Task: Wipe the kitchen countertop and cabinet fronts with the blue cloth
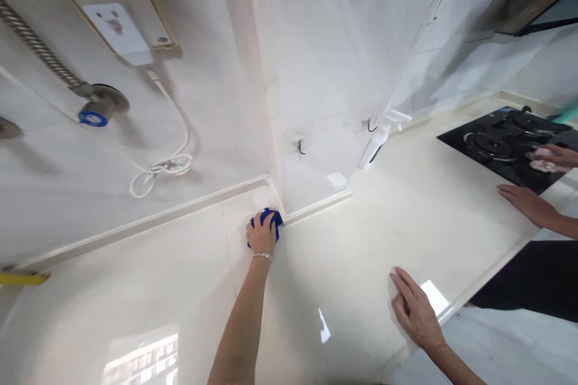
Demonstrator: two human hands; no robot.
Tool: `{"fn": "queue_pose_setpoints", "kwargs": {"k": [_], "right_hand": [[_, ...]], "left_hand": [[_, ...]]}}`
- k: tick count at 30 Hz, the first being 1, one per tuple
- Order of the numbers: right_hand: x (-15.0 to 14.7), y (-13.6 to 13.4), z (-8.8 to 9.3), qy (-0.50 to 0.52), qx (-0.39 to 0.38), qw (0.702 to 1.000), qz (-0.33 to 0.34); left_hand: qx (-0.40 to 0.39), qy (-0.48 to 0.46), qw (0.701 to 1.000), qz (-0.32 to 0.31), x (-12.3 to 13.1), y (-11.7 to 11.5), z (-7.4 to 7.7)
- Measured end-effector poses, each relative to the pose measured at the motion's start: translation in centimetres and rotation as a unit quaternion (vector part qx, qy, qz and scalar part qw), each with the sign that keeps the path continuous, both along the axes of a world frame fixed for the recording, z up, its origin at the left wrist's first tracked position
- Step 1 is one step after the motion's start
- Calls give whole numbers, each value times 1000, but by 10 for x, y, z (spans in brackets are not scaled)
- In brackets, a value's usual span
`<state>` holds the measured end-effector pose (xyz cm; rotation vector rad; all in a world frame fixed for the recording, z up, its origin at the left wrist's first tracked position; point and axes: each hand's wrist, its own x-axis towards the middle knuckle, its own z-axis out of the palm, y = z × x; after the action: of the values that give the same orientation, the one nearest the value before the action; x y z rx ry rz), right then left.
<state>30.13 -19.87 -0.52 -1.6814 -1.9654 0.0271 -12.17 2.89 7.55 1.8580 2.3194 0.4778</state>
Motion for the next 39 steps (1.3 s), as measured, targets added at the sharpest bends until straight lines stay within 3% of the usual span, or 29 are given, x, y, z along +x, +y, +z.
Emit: {"fn": "queue_pose_setpoints", "kwargs": {"k": [12, 15, 20, 25, 29, 34, 39], "right_hand": [[5, -4, -2, 1, -53, 998, -15], [5, -5, 0, -7, -56, 998, -16], [7, -5, -2, -18, -59, 998, -26], [5, -2, -2, -11, -45, 999, -29], [3, 1, -2, -17, -30, 999, -29], [2, 3, -3, -19, -18, 999, -26], [1, 5, -5, -22, -3, 1000, -15]], "left_hand": [[-9, -27, 997, 66, -13, 114, 1], [-9, -30, 997, 67, -13, 127, 0], [-29, -22, 998, 52, -12, 130, 2], [-42, 7, 999, -26, -18, 118, 4], [-48, 21, 995, -84, -24, 90, 6], [-51, 15, 991, -127, -20, 38, 6], [-59, -21, 984, -169, -3, -34, 7]]}}
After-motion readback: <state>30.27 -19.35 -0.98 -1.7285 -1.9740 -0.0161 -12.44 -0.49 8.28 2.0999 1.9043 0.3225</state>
